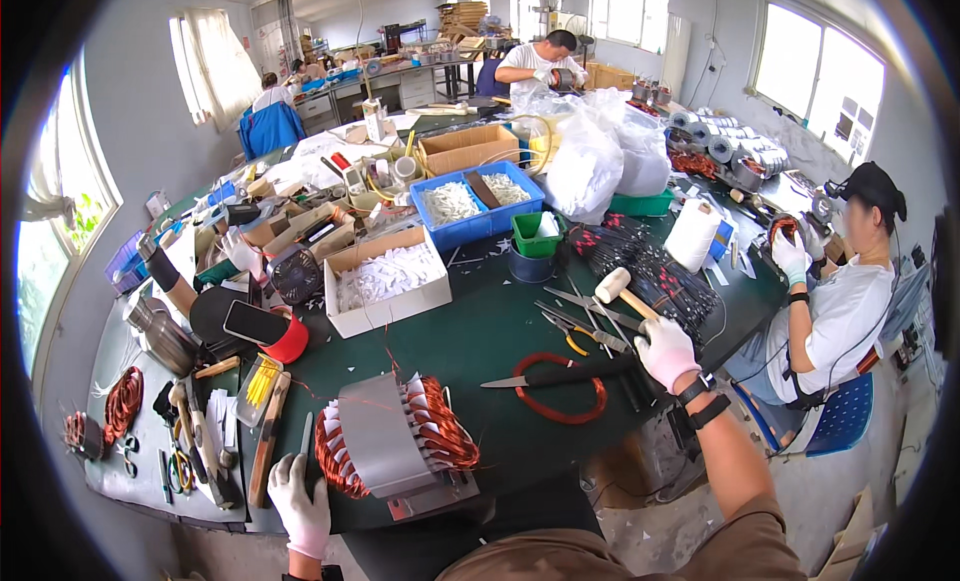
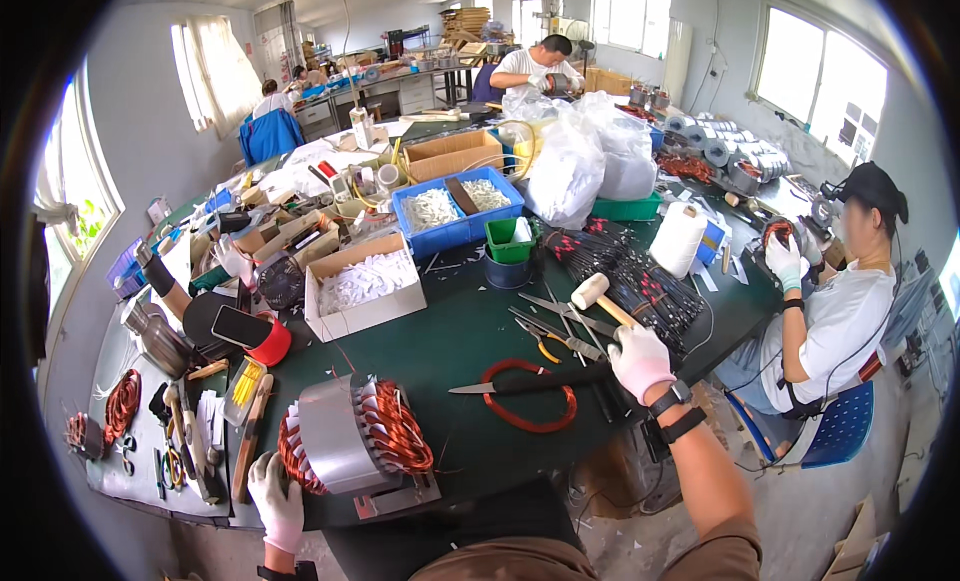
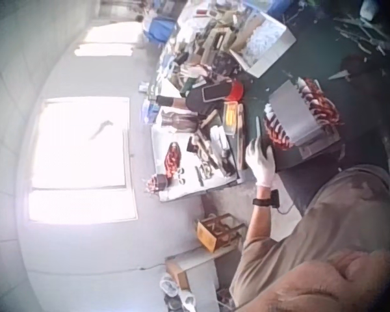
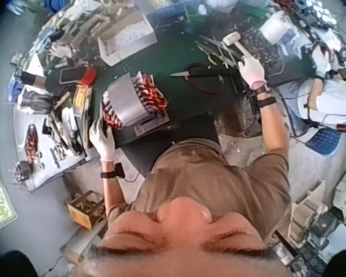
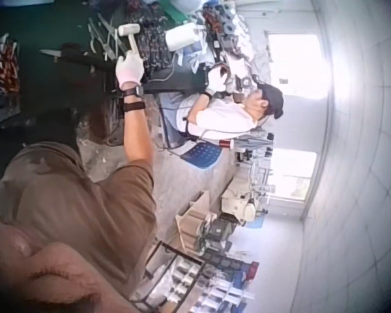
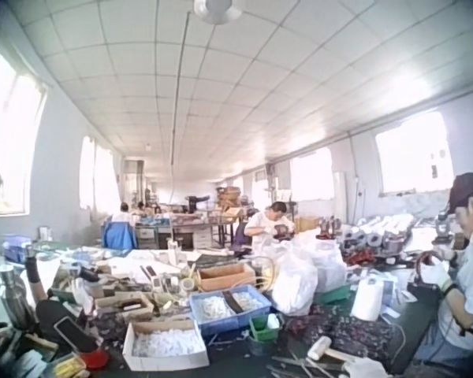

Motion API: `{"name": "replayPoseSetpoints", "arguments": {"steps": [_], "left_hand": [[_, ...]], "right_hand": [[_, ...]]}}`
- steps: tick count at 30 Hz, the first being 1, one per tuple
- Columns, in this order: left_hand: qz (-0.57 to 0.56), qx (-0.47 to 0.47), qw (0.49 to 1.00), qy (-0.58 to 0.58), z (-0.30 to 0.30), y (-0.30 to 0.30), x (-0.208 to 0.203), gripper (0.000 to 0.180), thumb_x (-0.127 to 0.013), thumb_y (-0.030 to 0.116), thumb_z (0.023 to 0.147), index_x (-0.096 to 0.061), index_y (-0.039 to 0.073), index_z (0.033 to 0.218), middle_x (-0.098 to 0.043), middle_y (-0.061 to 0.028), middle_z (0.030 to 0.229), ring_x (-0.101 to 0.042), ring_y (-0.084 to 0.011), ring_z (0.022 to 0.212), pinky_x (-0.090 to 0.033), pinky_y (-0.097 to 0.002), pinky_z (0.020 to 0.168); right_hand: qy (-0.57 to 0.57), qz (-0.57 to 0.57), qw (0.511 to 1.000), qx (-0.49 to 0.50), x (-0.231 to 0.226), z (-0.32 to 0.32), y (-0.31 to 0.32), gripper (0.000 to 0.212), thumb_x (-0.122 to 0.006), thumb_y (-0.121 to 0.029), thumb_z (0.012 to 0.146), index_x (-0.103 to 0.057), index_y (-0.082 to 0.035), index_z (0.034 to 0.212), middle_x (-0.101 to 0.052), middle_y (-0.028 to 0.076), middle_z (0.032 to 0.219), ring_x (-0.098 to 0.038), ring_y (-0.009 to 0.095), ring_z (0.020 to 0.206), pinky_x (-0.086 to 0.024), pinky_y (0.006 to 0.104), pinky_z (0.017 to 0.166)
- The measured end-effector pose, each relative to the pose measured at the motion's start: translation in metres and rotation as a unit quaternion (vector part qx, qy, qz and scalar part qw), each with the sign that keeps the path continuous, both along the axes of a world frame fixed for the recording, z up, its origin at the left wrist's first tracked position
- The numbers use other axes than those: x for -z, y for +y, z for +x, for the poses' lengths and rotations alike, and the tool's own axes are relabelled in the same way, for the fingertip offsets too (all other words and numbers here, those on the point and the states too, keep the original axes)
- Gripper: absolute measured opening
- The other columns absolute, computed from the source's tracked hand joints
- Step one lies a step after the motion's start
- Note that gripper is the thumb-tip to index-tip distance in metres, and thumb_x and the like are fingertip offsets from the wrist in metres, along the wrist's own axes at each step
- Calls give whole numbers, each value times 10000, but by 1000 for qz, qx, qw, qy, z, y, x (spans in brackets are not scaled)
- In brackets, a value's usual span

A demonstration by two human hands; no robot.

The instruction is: Assembling an electric motor stator by inserting insulation and copper wiring into the core slots.

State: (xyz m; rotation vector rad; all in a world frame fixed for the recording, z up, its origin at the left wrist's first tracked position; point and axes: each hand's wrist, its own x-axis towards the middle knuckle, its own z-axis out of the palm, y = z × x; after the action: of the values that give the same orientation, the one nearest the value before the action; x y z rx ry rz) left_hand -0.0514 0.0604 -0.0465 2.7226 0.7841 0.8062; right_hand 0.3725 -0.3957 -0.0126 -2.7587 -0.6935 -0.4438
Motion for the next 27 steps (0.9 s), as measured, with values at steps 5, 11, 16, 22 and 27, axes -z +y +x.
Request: {"name": "replayPoseSetpoints", "arguments": {"steps": [5,11,16,22,27], "left_hand": [[-182,63,977,-91,8,9,-35,497,-599,-24,860,-574,-43,1356,-604,-178,1285,-613,-308,1153,-475,-377,1024],[-407,254,869,-121,84,14,-52,491,-767,121,911,-562,-2,1339,-644,-105,1202,-622,-201,1133,-481,-337,1016],[-451,349,815,-98,112,27,-44,387,-775,174,926,-558,44,1218,-634,-77,1067,-622,-176,1002,-520,-328,927],[-423,437,789,-88,114,48,-15,399,-710,273,914,-592,14,1193,-646,-180,1038,-656,-308,1001,-521,-400,932],[-403,423,805,-104,119,42,2,458,-654,264,887,-570,-8,1246,-622,-252,1069,-615,-431,1033,-500,-481,927]], "right_hand": [[168,-149,974,33,-8,-16,-7,332,-660,-250,862,-652,-25,1105,-738,225,1002,-716,414,979,-573,509,867],[95,-65,990,86,15,-11,-20,332,-751,-232,763,-673,-31,1016,-680,227,1043,-669,429,1012,-549,518,888],[19,14,999,-29,-28,-63,-10,257,-670,-81,820,-573,-44,1056,-631,222,949,-640,485,891,-519,541,780],[45,-50,987,-145,-71,-115,41,173,-761,-144,808,-650,-11,795,-622,166,720,-635,376,672,-500,406,639],[144,-147,946,-250,-83,-114,128,171,-742,-53,783,-714,-4,945,-709,179,816,-726,352,741,-547,384,659]]}}
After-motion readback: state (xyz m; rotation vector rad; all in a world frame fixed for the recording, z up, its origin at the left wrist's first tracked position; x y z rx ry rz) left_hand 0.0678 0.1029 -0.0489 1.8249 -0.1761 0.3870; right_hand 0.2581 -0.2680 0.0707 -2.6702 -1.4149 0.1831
